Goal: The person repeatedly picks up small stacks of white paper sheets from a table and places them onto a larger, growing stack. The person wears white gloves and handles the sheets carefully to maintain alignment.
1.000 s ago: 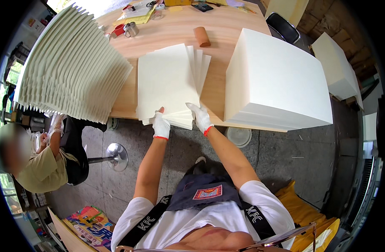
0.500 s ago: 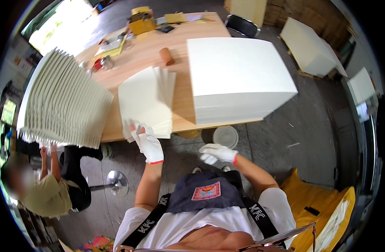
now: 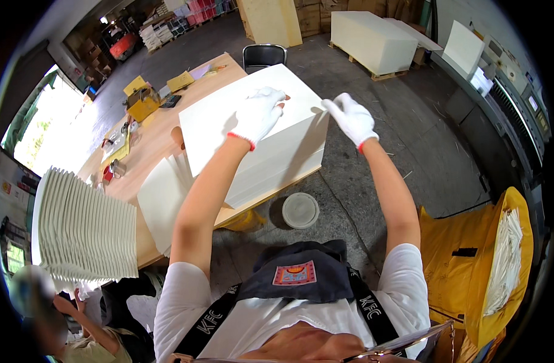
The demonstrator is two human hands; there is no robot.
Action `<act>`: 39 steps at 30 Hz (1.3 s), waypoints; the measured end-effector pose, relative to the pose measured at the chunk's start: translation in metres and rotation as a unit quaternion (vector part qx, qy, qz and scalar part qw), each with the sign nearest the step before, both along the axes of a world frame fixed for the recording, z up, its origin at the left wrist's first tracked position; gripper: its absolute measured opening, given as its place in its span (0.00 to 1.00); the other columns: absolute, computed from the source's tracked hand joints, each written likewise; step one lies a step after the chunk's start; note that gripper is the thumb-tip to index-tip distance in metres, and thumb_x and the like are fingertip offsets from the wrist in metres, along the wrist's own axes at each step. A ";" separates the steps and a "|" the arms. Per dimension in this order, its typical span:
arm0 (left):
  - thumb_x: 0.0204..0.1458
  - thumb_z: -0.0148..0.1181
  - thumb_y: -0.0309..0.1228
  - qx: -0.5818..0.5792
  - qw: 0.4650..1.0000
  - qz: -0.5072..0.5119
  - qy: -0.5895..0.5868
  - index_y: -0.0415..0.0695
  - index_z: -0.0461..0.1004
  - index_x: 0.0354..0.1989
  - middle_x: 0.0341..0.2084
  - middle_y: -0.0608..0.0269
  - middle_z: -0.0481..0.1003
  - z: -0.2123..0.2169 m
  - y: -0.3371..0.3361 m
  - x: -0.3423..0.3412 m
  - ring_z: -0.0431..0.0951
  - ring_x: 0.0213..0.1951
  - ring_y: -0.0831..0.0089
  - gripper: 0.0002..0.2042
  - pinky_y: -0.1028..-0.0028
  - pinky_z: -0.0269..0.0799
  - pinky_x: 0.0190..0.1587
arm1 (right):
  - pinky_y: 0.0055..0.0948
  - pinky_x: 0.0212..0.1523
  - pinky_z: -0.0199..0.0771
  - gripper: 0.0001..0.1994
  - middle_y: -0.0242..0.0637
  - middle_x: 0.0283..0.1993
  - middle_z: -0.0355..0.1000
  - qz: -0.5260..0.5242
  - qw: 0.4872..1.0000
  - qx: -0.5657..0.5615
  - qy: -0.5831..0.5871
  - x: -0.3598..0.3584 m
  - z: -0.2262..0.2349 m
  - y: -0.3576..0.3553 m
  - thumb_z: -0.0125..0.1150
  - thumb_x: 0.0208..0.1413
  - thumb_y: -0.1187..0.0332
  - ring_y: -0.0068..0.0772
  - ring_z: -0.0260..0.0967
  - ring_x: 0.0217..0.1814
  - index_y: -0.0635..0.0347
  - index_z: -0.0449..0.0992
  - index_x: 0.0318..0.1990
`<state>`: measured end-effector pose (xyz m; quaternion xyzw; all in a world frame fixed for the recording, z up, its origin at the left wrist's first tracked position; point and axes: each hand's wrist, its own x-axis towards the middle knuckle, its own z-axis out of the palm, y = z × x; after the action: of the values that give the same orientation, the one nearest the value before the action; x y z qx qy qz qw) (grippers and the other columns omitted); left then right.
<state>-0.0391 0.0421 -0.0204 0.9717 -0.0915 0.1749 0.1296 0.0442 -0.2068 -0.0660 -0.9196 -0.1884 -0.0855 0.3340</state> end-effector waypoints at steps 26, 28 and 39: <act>0.56 0.62 0.30 -0.219 0.968 -0.053 0.110 0.48 0.75 0.57 0.45 0.58 0.79 -0.023 -0.023 0.041 0.78 0.41 0.70 0.18 0.71 0.74 0.47 | 0.47 0.45 0.69 0.27 0.49 0.34 0.75 0.036 0.978 0.195 0.066 0.028 -0.011 0.041 0.39 0.67 0.40 0.58 0.73 0.42 0.55 0.73 0.39; 0.55 0.64 0.32 -0.226 0.966 -0.033 0.122 0.48 0.75 0.56 0.44 0.59 0.79 -0.020 -0.026 0.038 0.78 0.38 0.72 0.19 0.71 0.74 0.44 | 0.48 0.46 0.69 0.27 0.50 0.35 0.76 0.029 0.979 0.197 0.050 0.026 -0.013 0.041 0.37 0.67 0.40 0.59 0.73 0.43 0.54 0.73 0.40; 0.55 0.65 0.33 -0.237 0.964 -0.028 0.118 0.49 0.73 0.59 0.50 0.59 0.78 -0.023 -0.024 0.038 0.77 0.43 0.72 0.22 0.71 0.74 0.47 | 0.48 0.45 0.67 0.30 0.52 0.36 0.73 0.011 0.976 0.209 0.052 0.023 -0.016 0.043 0.40 0.65 0.36 0.60 0.71 0.42 0.58 0.71 0.38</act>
<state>-0.0006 0.0178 -0.0434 0.9241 -0.0591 0.0718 0.3707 0.0674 -0.1637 -0.0817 -0.8302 -0.1589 -0.0718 0.5295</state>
